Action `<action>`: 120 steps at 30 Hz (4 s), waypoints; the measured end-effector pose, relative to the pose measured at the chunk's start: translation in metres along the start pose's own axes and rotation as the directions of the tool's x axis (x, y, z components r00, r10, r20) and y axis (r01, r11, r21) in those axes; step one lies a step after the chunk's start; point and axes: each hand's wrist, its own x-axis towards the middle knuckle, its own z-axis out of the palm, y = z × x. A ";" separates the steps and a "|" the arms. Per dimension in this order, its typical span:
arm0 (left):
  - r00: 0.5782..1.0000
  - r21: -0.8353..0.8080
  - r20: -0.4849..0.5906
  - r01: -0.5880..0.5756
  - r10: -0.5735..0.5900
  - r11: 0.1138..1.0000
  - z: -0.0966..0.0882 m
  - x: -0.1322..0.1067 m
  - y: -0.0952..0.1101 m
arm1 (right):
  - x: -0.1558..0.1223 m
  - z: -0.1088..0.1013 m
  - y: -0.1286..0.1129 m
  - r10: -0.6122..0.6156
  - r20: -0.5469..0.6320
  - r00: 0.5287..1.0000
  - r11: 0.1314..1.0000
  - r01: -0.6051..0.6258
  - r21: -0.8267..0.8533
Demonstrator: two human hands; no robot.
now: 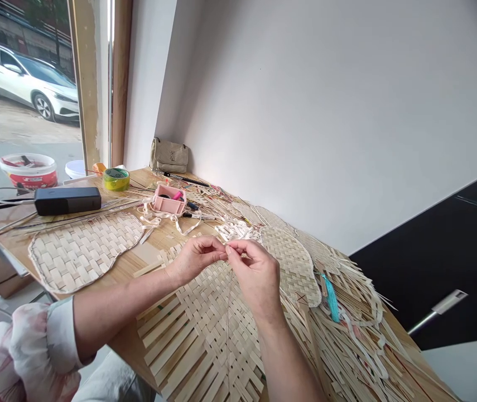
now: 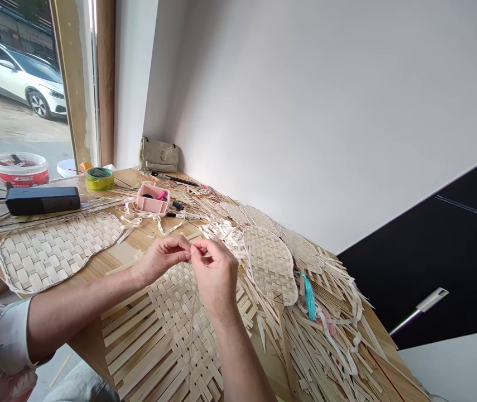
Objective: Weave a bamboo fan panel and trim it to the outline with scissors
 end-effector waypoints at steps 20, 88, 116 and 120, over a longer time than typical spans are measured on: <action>0.996 0.266 0.011 -0.092 0.093 0.960 -0.003 0.002 -0.007 | 0.010 0.002 0.026 0.493 0.135 0.860 0.681 -0.478 0.555; 0.977 -0.675 0.186 0.206 -0.108 0.708 0.099 0.052 0.116 | -0.085 -0.141 0.069 0.539 0.386 0.749 0.428 -0.638 0.640; 0.952 -0.634 0.304 0.176 0.034 0.753 0.125 0.059 0.164 | -0.085 -0.153 0.058 0.560 0.332 0.759 0.463 -0.619 0.634; 0.954 -0.610 0.297 0.154 0.045 0.777 0.130 0.060 0.169 | -0.086 -0.155 0.056 0.563 0.345 0.751 0.443 -0.627 0.641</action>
